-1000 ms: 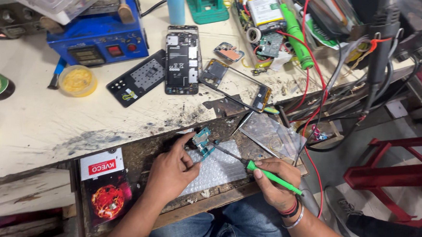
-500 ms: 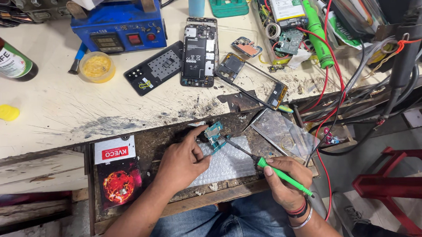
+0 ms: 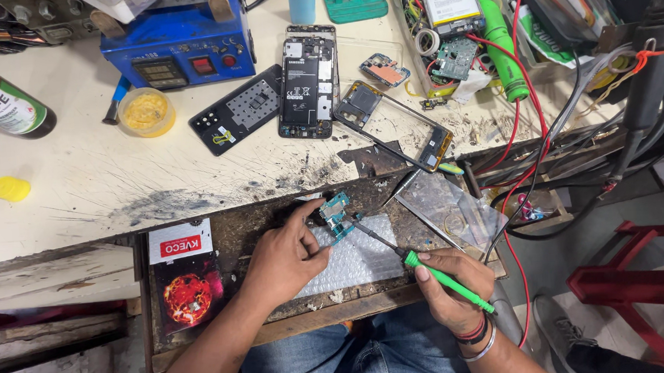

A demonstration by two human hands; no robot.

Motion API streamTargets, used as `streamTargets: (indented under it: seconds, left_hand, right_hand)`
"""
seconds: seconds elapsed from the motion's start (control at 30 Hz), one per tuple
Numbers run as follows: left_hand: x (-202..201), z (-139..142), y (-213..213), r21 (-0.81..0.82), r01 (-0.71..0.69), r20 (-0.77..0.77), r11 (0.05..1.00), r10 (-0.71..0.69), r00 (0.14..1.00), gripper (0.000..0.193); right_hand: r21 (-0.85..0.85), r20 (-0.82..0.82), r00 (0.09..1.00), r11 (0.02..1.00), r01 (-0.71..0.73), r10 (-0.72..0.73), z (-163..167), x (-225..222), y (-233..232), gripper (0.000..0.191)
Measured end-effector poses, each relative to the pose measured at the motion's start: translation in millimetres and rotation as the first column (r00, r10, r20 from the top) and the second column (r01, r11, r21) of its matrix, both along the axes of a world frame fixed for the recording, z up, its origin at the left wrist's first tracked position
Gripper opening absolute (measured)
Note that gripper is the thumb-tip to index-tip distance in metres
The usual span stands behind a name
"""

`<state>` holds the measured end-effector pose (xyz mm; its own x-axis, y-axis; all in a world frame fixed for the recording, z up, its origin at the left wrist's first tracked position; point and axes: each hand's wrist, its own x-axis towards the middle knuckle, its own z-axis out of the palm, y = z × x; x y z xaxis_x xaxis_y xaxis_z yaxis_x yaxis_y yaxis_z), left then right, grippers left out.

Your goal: The person uses a soldering iron to work on a small circuit board, then sets it aside. They then use a yellow tool to scrape or clean the interior of a disassembled smartphone chassis. The person picks up and places small components on the workbench.

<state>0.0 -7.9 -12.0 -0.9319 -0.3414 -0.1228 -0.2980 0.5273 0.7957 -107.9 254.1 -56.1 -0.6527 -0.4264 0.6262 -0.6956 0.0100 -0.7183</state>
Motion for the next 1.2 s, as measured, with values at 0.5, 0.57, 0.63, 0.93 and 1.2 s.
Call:
streamTargets:
  seconds: [0.5, 0.57, 0.63, 0.93, 1.2]
  left_hand:
    - [0.5, 4.8, 1.0, 0.015, -0.014, 0.051, 1.0, 0.013, 0.999, 0.081]
    - [0.7, 5.0, 0.8, 0.02, -0.019, 0.056, 1.0, 0.018, 0.998, 0.081]
    - [1.0, 4.6, 0.8, 0.025, -0.021, 0.053, 0.999, 0.019, 0.998, 0.081]
    - [2.0, 4.2, 0.3, 0.037, -0.028, 0.017, 0.999, 0.027, 0.999, 0.08]
    - [2.4, 6.0, -0.7, 0.054, -0.032, 0.044, 0.998, 0.03, 0.999, 0.08]
  right_hand:
    - [0.0, 0.003, 0.999, 0.999, -0.037, 0.037, 7.3, 1.7, -0.8, 0.011]
    - [-0.005, 0.0, 0.999, 0.999, -0.04, 0.04, 7.0, 1.5, -0.8, 0.011]
    - [-0.01, 0.002, 0.999, 0.999, -0.04, 0.04, 6.4, 1.9, -0.4, 0.011]
    - [-0.016, -0.003, 0.999, 0.999, -0.036, 0.036, 6.4, 2.8, -1.6, 0.012]
    - [-0.017, -0.008, 0.999, 0.999, -0.039, 0.039, 9.4, 3.0, -4.2, 0.011]
